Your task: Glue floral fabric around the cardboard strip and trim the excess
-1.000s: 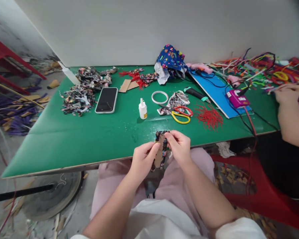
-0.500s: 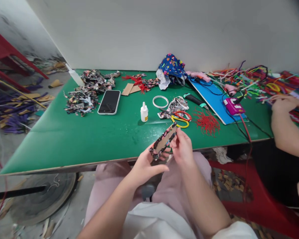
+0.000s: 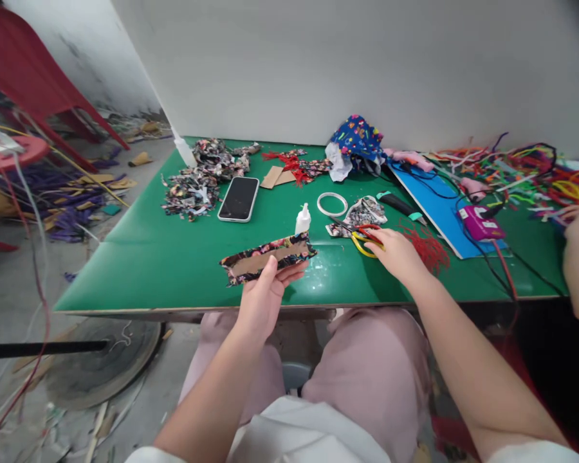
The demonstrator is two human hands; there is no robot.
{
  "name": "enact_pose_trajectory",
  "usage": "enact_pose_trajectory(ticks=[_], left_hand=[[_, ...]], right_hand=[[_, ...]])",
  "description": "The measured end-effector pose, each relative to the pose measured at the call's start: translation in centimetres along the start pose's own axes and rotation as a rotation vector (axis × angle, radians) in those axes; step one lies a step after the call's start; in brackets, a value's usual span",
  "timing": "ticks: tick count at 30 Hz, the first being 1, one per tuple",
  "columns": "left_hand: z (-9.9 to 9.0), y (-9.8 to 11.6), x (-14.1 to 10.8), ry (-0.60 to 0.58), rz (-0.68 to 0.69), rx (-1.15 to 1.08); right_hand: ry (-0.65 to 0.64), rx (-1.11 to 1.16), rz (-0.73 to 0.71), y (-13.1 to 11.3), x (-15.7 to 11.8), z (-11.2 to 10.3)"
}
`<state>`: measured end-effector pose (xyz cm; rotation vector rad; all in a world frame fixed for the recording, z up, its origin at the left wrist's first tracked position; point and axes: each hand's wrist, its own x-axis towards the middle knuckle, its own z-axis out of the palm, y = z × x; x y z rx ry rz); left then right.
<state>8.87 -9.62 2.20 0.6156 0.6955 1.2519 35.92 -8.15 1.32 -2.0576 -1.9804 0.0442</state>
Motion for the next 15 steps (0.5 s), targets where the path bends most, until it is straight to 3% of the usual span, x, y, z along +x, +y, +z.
enact_pose_trajectory(ticks=[4,9,15], left_hand=[[-0.6,0.4,-0.5,-0.009,-0.055,-0.101],[-1.1,1.0,-1.1,-0.024,-0.056,-0.123],[-1.7,1.1,-1.0,0.009,-0.059,-0.12]], right_hand=[[-0.187,-0.272,-0.047,0.5,1.2,0.1],[-0.342,-0.319,0.061,-0.2,1.7,-0.1],[-0.3,-0.261,0.137,0.8,1.4,-0.7]])
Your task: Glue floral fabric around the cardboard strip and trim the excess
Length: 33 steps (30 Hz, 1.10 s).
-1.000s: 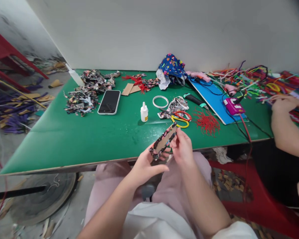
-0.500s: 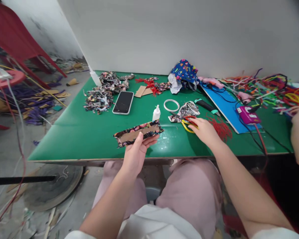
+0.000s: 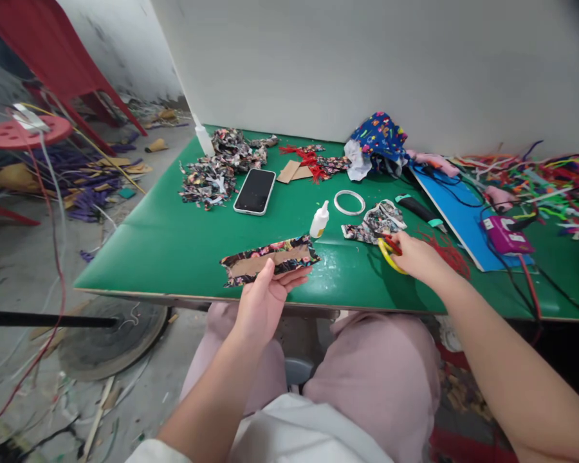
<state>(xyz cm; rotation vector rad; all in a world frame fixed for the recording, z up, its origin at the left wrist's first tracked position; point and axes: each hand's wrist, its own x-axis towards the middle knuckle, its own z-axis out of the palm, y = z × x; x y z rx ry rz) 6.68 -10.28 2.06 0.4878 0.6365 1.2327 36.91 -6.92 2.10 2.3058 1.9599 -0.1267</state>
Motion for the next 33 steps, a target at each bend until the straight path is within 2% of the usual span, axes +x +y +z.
enact_pose_trajectory(ticks=[5,8,12,16,21,25,33], left_hand=[[-0.5,-0.2,0.1,-0.009,-0.01,-0.02],[-0.8,0.0,-0.1,-0.015,-0.041,-0.058],[-0.9,0.4,-0.4,-0.051,-0.083,-0.107],[-0.7,0.8,-0.9,-0.108,-0.109,-0.13],[-0.2,1.3,-1.7,-0.137,-0.064,-0.095],[0.2,1.5,-2.2,-0.124,-0.047,-0.049],[0.4,1.3,-2.4,-0.028,-0.051,0.009]], right_hand=[[0.251,0.269,-0.003,0.1,-2.7,-1.1],[0.275,0.375,-0.075,-1.1,-5.1,-2.1],[0.252,0.394,-0.236,-3.3,-7.9,-3.2],[0.265,0.349,-0.404,-4.8,-9.3,-4.0],[0.527,0.139,-0.62,-5.1,-9.7,-4.3],[0.632,0.007,-0.62,-5.2,-9.8,-4.5],[0.64,-0.048,-0.602,-6.0,-10.1,-4.9]])
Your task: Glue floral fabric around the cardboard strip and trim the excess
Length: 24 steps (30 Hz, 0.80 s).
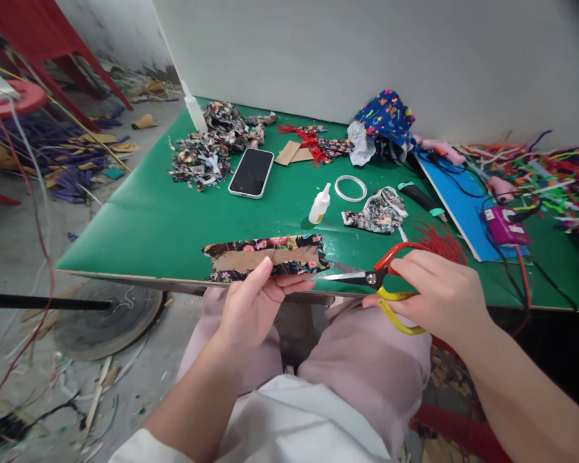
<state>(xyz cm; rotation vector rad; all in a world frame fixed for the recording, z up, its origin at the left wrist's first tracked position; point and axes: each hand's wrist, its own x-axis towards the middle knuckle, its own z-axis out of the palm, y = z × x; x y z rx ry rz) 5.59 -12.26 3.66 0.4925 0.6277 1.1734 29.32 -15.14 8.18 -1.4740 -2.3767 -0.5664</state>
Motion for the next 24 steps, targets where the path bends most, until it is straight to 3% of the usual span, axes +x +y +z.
enact_pose_trajectory(ticks=[11,24], left_hand=[[0.46,0.01,-0.13,-0.051,-0.001,-0.025],[0.32,-0.06,0.12,-0.03,0.023,-0.036]], right_hand=[[0.035,-0.053,-0.03,-0.18,-0.04,-0.27],[-0.001,-0.053,-0.018,0.02,-0.32,-0.3]])
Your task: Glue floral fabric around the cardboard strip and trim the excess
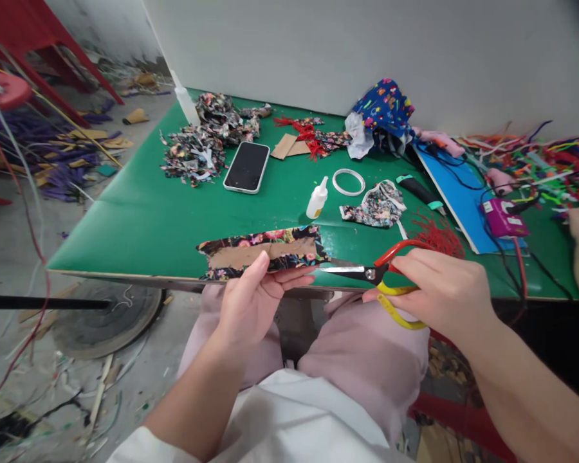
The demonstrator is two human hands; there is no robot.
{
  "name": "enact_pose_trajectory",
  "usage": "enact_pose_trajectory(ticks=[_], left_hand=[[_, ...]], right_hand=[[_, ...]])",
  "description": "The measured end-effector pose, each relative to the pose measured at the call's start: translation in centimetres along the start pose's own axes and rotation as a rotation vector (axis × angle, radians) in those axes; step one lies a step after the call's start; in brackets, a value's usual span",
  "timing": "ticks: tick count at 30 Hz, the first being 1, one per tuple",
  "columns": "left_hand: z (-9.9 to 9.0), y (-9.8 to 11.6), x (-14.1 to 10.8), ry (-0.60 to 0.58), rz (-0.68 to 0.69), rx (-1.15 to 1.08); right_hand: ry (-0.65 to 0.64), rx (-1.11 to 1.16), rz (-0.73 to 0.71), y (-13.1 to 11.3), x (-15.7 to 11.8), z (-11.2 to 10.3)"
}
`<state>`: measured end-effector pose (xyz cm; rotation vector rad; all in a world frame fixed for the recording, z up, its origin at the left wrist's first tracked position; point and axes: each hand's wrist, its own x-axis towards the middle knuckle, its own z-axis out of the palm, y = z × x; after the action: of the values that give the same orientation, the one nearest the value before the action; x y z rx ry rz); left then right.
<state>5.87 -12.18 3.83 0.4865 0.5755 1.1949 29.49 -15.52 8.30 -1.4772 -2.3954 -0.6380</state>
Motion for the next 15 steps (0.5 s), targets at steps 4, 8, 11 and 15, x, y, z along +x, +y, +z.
enact_pose_trajectory(ticks=[4,8,11,15], left_hand=[[-0.18,-0.04,0.0,0.021,-0.001,0.019],[-0.2,-0.08,0.0,0.017,0.006,0.028],[-0.15,-0.12,-0.02,0.004,-0.002,0.03],[-0.09,-0.15,-0.04,0.015,-0.014,0.023]], right_hand=[[0.008,-0.003,-0.006,-0.02,0.03,-0.02],[0.02,0.004,-0.017,-0.04,0.08,-0.02],[0.015,0.01,-0.013,-0.05,0.07,-0.01],[0.008,0.015,0.007,-0.08,-0.02,-0.01]])
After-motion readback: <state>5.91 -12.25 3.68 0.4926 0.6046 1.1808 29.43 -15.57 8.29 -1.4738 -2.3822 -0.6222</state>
